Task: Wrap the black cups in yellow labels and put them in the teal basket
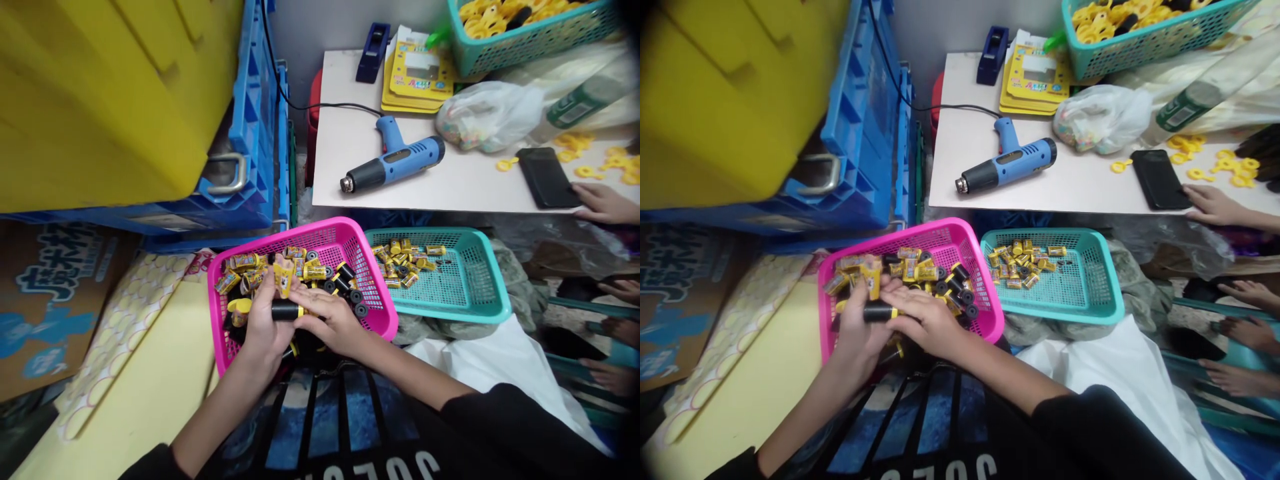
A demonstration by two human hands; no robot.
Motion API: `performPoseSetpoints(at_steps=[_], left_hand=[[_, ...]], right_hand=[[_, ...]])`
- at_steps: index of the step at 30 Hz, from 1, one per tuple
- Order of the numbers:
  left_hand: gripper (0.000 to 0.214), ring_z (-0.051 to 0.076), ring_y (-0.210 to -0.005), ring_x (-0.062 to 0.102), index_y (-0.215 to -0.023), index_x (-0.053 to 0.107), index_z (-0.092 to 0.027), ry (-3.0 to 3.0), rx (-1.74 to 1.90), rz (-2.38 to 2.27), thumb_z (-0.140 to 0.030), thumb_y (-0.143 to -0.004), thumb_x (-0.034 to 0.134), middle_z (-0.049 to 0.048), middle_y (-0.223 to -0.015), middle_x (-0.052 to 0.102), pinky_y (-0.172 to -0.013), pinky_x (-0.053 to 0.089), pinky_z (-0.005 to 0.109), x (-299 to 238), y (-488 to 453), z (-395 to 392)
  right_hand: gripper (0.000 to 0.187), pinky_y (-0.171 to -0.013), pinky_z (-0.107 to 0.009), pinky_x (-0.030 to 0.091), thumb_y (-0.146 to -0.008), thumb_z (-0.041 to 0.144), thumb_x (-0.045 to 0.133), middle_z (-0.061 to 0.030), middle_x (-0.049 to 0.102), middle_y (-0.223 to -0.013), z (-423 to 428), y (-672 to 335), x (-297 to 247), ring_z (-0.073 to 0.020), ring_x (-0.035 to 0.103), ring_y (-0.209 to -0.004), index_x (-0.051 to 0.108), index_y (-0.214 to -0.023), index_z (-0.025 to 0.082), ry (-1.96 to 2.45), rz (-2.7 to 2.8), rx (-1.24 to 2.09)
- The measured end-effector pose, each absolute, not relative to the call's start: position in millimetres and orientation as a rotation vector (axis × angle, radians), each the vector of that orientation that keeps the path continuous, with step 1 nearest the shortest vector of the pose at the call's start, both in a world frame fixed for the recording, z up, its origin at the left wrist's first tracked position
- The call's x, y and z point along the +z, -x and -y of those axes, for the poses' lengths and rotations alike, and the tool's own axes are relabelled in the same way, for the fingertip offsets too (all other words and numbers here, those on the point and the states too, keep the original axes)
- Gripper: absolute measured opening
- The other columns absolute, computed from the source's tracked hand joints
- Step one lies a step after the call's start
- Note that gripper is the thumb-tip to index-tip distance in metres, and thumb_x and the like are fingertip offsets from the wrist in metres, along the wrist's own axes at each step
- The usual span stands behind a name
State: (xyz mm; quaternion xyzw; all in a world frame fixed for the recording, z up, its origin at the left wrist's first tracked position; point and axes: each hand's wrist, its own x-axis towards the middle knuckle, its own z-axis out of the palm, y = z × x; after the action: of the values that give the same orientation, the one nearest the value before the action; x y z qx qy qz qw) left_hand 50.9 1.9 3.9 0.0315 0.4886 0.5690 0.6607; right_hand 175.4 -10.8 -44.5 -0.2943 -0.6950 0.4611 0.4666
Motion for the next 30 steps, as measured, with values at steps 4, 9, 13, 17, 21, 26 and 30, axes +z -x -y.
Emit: performPoseSetpoints(at_steps=[4, 9, 13, 17, 21, 26, 30], left_hand=[[0.03, 0.009, -0.055, 0.056, -0.066, 0.058, -0.019, 0.071, 1.221, -1.06, -0.042, -0.084, 0.062, -0.0019, -0.061, 0.057, -0.063, 0.052, 0.022, 3, -53, -7], [0.021, 0.009, -0.05, 0.054, -0.077, 0.063, -0.022, 0.142, 1.202, -0.994, -0.037, -0.09, 0.055, -0.0026, -0.057, 0.055, -0.053, 0.05, 0.019, 5, -56, -15], [0.014, 0.01, -0.051, 0.055, -0.088, 0.065, -0.024, 0.17, 1.2, -0.998, -0.03, -0.091, 0.053, -0.003, -0.057, 0.055, -0.053, 0.049, 0.019, 3, -50, -15], [0.011, 0.011, -0.052, 0.055, -0.088, 0.065, -0.024, 0.118, 1.221, -1.037, -0.029, -0.089, 0.055, -0.0026, -0.057, 0.057, -0.055, 0.05, 0.021, -4, -46, -17], [0.012, 0.009, -0.051, 0.056, -0.075, 0.062, -0.023, 0.016, 1.3, -1.067, -0.032, -0.083, 0.065, -0.004, -0.056, 0.057, -0.057, 0.052, 0.02, -15, -46, -19], [0.023, 0.008, -0.059, 0.063, -0.073, 0.062, -0.021, -0.056, 1.362, -1.105, -0.04, -0.084, 0.064, -0.0032, -0.066, 0.066, -0.064, 0.053, 0.018, -15, -49, -13], [0.026, 0.014, -0.081, 0.07, -0.093, 0.067, -0.023, -0.231, 1.412, -1.155, -0.046, -0.088, 0.058, 0.001, -0.086, 0.074, -0.079, 0.055, 0.025, -12, -57, -8]], right_hand=[[0.045, -0.098, -0.037, 0.052, -0.086, 0.043, 0.065, -0.0075, 0.07, -0.119, 8, -177, -45, -0.0207, 0.065, -0.111, 0.061, -0.128, 0.026, 0.793, 1.626, 1.277], [0.039, -0.096, -0.037, 0.054, -0.078, 0.043, 0.074, -0.0078, 0.074, -0.111, 1, -180, -46, -0.0208, 0.069, -0.106, 0.07, -0.111, 0.023, 0.725, 1.558, 1.238], [0.028, -0.103, -0.038, 0.049, -0.093, 0.026, 0.058, -0.0063, 0.069, -0.123, -2, -184, -43, -0.0173, 0.065, -0.115, 0.067, -0.12, 0.026, 0.578, 1.717, 1.22], [0.037, -0.109, -0.039, 0.044, -0.098, 0.019, 0.044, -0.0075, 0.064, -0.131, 1, -182, -38, -0.0156, 0.058, -0.124, 0.058, -0.132, 0.026, 0.595, 1.767, 1.199], [0.073, -0.114, -0.048, 0.035, -0.091, 0.039, 0.059, -0.0174, 0.045, -0.148, 10, -172, -41, -0.0248, 0.038, -0.14, 0.024, -0.152, 0.02, 0.669, 1.874, 1.107], [0.09, -0.115, -0.051, 0.031, -0.093, 0.035, 0.055, -0.0206, 0.03, -0.153, 19, -158, -45, -0.0261, 0.031, -0.144, -0.011, -0.152, 0.021, 0.746, 1.773, 1.153], [0.088, -0.118, -0.052, 0.025, -0.096, 0.03, 0.048, -0.0193, 0.022, -0.158, 19, -151, -46, -0.0254, 0.024, -0.147, -0.02, -0.15, 0.022, 0.826, 1.673, 1.209]])
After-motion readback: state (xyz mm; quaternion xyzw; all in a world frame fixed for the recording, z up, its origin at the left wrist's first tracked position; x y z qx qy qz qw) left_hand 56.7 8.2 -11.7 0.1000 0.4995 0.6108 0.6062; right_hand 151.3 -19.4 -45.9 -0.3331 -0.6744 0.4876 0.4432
